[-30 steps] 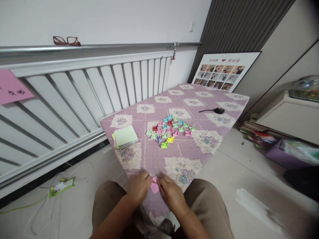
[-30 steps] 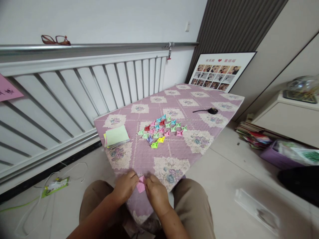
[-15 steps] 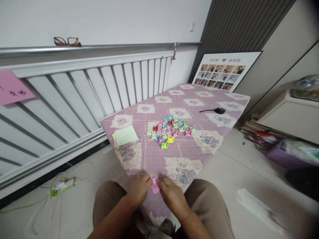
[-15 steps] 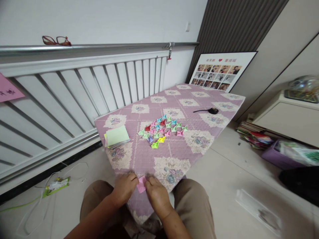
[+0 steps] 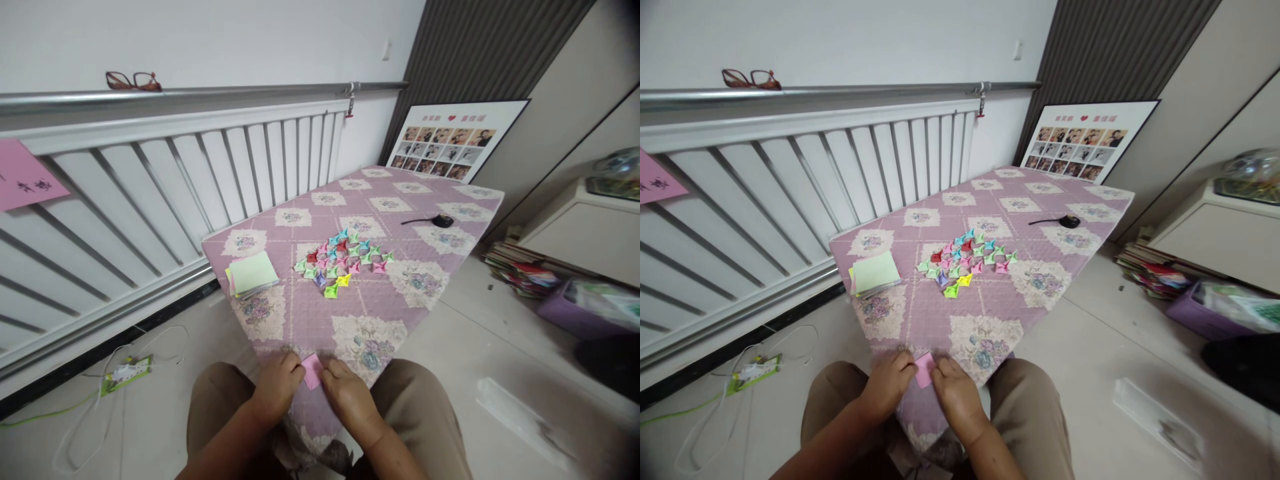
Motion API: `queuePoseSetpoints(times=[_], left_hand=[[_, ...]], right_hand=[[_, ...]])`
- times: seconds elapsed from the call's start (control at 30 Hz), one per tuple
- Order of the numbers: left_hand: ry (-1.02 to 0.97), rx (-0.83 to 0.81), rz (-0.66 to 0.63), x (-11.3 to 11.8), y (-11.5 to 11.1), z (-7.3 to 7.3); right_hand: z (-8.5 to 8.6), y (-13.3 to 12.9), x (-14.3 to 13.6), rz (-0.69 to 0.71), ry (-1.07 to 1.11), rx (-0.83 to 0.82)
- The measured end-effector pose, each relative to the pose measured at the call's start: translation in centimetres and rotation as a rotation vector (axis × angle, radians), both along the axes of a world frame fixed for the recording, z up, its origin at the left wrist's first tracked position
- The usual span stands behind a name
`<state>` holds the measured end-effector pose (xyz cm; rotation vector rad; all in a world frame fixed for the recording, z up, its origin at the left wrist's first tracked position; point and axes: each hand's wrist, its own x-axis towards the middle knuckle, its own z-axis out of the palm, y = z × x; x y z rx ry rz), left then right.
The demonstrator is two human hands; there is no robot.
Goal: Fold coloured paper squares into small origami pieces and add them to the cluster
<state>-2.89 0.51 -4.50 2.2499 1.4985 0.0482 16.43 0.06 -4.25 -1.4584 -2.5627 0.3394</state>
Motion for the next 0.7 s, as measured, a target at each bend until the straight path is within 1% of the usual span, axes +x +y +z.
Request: queuePoseSetpoints(times=[0.1, 0.2, 0.3, 0.4, 0.5, 0.7], left_hand=[[0.050, 0.082, -0.066, -0.1, -0.3, 0.0], [0.092, 0.141, -0.102, -0.2, -0.6, 0.1], [0.116, 0.177, -0.125, -0.3, -0.7, 0.2], [0.161, 0.241, -0.165, -0.3, -1.0, 0.2], [0.229, 0.311, -0.204, -0.4, -1.3, 0.2], [0.259, 0.357, -0.244, -0.6, -1.8, -0.1]], right_hand=[[-0.9, -0.1, 0.2, 0.031, 0.011, 0.122], [-1.9, -0.3, 0.3, 0.047, 0.050, 0.259], [-2.5, -0.8, 0.5, 0.037, 0.079, 0.339], [-2.7, -1.4, 0.6, 0.022, 0.087, 0.354], [-2.6, -1.8, 0.6, -0.007, 0.094, 0.331], [-2.1, -2.2, 0.1, -0.060, 0.080, 0.297]])
